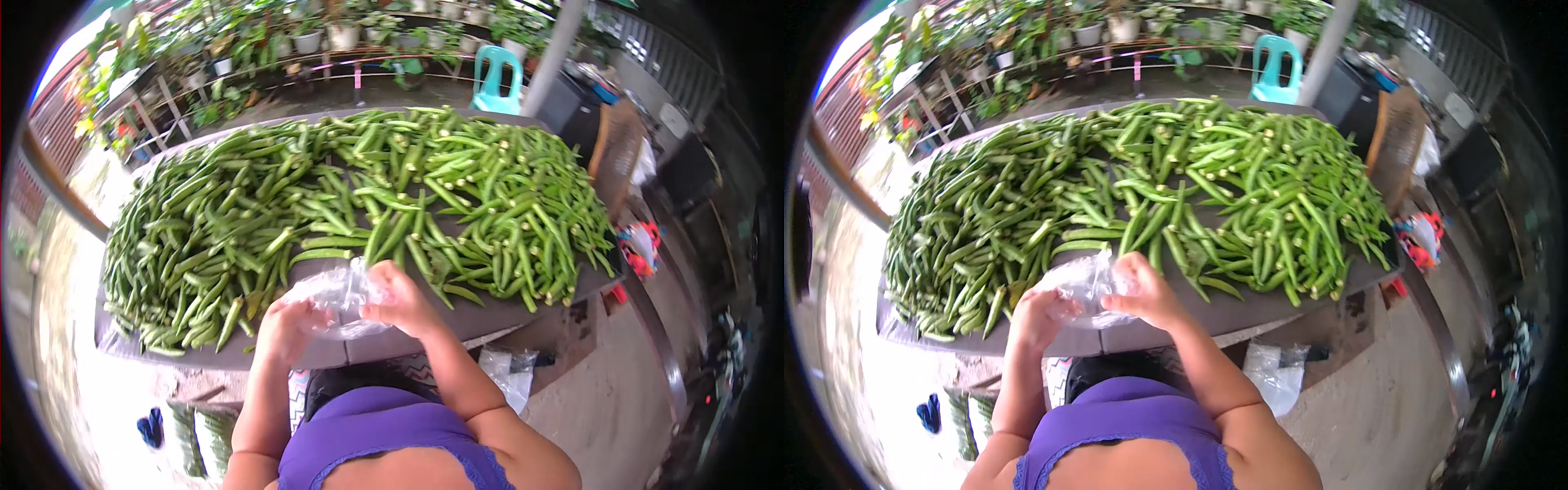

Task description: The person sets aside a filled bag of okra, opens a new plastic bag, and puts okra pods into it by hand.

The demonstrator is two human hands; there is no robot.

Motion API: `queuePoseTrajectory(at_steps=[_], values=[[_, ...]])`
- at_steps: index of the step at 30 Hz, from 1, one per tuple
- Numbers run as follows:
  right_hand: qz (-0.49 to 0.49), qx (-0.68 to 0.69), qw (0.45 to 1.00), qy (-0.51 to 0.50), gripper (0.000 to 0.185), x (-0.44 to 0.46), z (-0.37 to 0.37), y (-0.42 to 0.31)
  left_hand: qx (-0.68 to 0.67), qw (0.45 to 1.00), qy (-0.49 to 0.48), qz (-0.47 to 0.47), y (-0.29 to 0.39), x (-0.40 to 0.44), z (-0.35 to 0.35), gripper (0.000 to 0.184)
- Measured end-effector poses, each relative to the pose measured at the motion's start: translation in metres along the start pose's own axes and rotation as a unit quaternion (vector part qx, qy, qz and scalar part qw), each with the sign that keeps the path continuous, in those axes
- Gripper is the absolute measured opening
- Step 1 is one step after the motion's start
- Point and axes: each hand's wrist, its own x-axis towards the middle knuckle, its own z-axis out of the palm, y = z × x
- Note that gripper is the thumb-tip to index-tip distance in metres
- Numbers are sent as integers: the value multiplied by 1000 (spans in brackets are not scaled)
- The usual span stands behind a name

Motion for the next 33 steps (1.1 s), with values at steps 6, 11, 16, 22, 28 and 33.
queuePoseTrajectory(at_steps=[6,11,16,22,28,33], values=[[-83,-295,936,172,43,12,12,3,-107,983,-119,-85,12,-9,3,18],[-52,24,984,169,7,16,3,-13,322,899,3,298,-12,6,0,28],[247,576,772,-109,19,-13,31,-2,323,863,178,347,-7,34,-25,12],[100,30,994,29,32,-1,10,-10,-151,979,-17,-140,15,13,-23,28],[49,54,981,181,9,15,-12,10,-86,958,-248,114,0,2,-24,38],[200,572,794,-58,33,-1,-8,6,468,752,119,449,-2,13,-18,23]])
